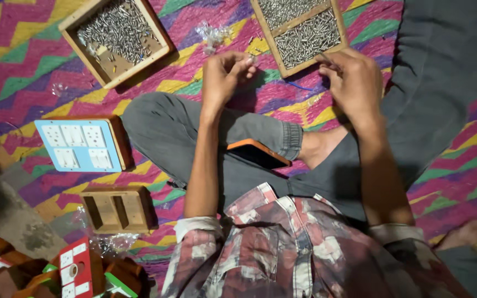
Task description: The person sits cross-legged on a floor mat and assembles electrical switch and socket plates, picking small metal screws and contact parts from wooden trays by hand and fitting them into white plastic switch bodies, occasionally reaching into the trays and repositioning parts.
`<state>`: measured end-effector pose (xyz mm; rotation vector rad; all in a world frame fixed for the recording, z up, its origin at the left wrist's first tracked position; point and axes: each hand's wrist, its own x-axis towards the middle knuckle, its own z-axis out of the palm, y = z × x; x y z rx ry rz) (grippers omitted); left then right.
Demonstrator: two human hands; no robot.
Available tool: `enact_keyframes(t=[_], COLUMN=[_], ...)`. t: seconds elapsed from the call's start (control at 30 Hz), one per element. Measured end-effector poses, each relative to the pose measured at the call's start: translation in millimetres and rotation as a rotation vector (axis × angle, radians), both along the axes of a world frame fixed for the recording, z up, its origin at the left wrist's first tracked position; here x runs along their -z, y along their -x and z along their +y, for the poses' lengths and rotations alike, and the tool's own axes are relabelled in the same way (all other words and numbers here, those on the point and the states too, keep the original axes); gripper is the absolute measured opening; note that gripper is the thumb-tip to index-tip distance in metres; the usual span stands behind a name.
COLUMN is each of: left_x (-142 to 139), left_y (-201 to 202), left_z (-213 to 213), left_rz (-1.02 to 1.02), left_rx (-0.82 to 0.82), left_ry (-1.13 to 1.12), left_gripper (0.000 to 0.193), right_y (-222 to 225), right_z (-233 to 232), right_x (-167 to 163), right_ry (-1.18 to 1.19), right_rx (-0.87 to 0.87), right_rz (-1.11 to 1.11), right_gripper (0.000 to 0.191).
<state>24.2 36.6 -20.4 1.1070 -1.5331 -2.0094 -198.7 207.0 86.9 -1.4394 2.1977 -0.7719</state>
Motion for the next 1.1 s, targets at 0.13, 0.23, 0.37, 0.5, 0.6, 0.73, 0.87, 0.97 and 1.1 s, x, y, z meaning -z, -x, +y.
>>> enact_keyframes(t=[0.13,0.23,0.37,0.5,0.6,0.73,0.87,0.97,1.1], left_x=[5,7,14,20,13,-6,-8,-4,-4], left_y=[-2,-1,-1,-4,-16,-57,-59,-37,-21], left_z=[-2,-2,-5,-4,-11,-48,-44,-30,-20], left_rz=[-0.179,-0.272,-0.276,-0.202,-0.037,0.75,0.58,0.086,-0.634], left_rx=[-0.039,-0.018,0.001,-0.087,-0.342,-1.057,-0.898,-0.6,-0.303], left_ry=[0.064,0.107,0.154,0.226,0.151,-0.239,-0.332,0.056,0.795], left_gripper=[0.014,0.018,0.017,0.014,0.011,0.057,0.077,0.043,0.025], right_y=[-4,-7,-9,-9,-7,-3,-3,-4,-4], right_z=[2,3,1,0,1,1,-1,-1,0], right_x=[4,5,5,2,1,0,3,5,5], right_ry=[-0.024,-0.072,-0.027,-0.015,0.02,0.035,0.048,0.042,0.003], right_rx=[-0.027,-0.023,-0.023,-0.015,-0.014,0.009,-0.011,-0.014,-0.003], right_rz=[0.041,0.112,0.075,0.03,0.043,0.011,0.015,0.032,0.033], right_gripper=[0.023,0.023,0.024,0.023,0.023,0.023,0.021,0.021,0.022])
